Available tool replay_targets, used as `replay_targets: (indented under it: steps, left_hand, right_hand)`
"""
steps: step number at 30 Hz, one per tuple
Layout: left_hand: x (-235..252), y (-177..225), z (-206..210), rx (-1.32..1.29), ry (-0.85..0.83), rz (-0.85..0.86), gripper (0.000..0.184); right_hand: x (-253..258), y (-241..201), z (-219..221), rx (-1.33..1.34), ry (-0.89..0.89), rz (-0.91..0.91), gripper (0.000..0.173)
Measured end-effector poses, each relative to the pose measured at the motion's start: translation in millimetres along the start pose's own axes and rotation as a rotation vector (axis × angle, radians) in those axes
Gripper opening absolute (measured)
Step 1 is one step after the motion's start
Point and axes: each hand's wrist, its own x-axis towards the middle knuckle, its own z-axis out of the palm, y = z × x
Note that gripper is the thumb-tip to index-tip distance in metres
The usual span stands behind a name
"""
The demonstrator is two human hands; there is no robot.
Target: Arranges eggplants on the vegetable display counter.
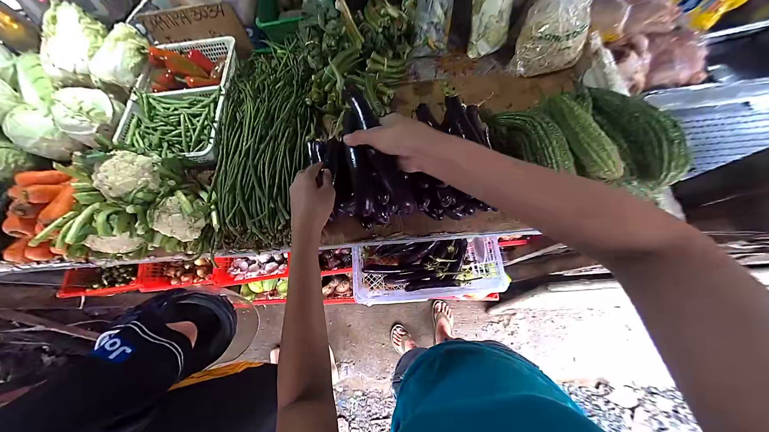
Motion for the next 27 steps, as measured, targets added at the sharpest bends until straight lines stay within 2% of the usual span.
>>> replay_targets:
  steps: [2, 7, 8, 11, 13, 15, 17, 19, 21, 23, 25, 26, 27]
  left_hand:
    - [0, -1, 0, -0.057, 0.012, -0.012, 0.047]
    - [2, -1, 6, -0.286, -0.07, -0.091, 0.064]
    - [3, 0, 7, -0.307, -0.078, -0.103, 0.064]
    - [8, 1, 8, -0.263, -0.091, -0.027, 0.055]
    - [8, 2, 6, -0.175, -0.128, 0.026, 0.052]
    - [2, 5, 5, -0.083, -0.118, 0.071, 0.05]
    - [-6, 9, 6, -0.023, -0.088, 0.089, 0.049]
    - [-14, 10, 7, 0.019, -0.055, 0.103, 0.05]
    - [-31, 10, 6, 0.061, -0.006, 0.152, 0.052]
    - [-60, 15, 9, 0.088, 0.121, 0.237, 0.052]
    - [-91, 15, 31, 0.085, 0.37, 0.382, 0.043]
    - [-105, 6, 52, 0.084, 0.497, 0.503, 0.036]
    - [-119, -8, 79, 0.12, 0.556, 0.61, 0.029]
  right_hand:
    - [20, 2, 4, -0.062, 0.042, 0.048, 0.066]
    - [23, -2, -10, -0.066, 0.05, 0.043, 0.047]
    - [20, -3, -14, -0.091, 0.022, 0.056, 0.049]
    - [10, -4, -20, -0.324, -0.029, 0.036, 0.073]
    - [4, -4, -29, -0.502, -0.039, -0.064, 0.072]
    - [-13, -3, -46, -0.607, -0.019, -0.265, 0.057]
    - [-44, -2, -69, -0.635, -0.015, -0.464, 0.042]
    - [-84, 7, -93, -0.62, -0.069, -0.58, 0.037]
    - [-126, 30, -117, -0.568, -0.2, -0.58, 0.035]
    - [-154, 71, -141, -0.573, -0.348, -0.502, 0.029]
    - [-152, 135, -156, -0.652, -0.432, -0.326, 0.026]
    - [-140, 171, -158, -0.67, -0.443, -0.189, 0.029]
    - [-122, 212, -155, -0.675, -0.415, -0.058, 0.032]
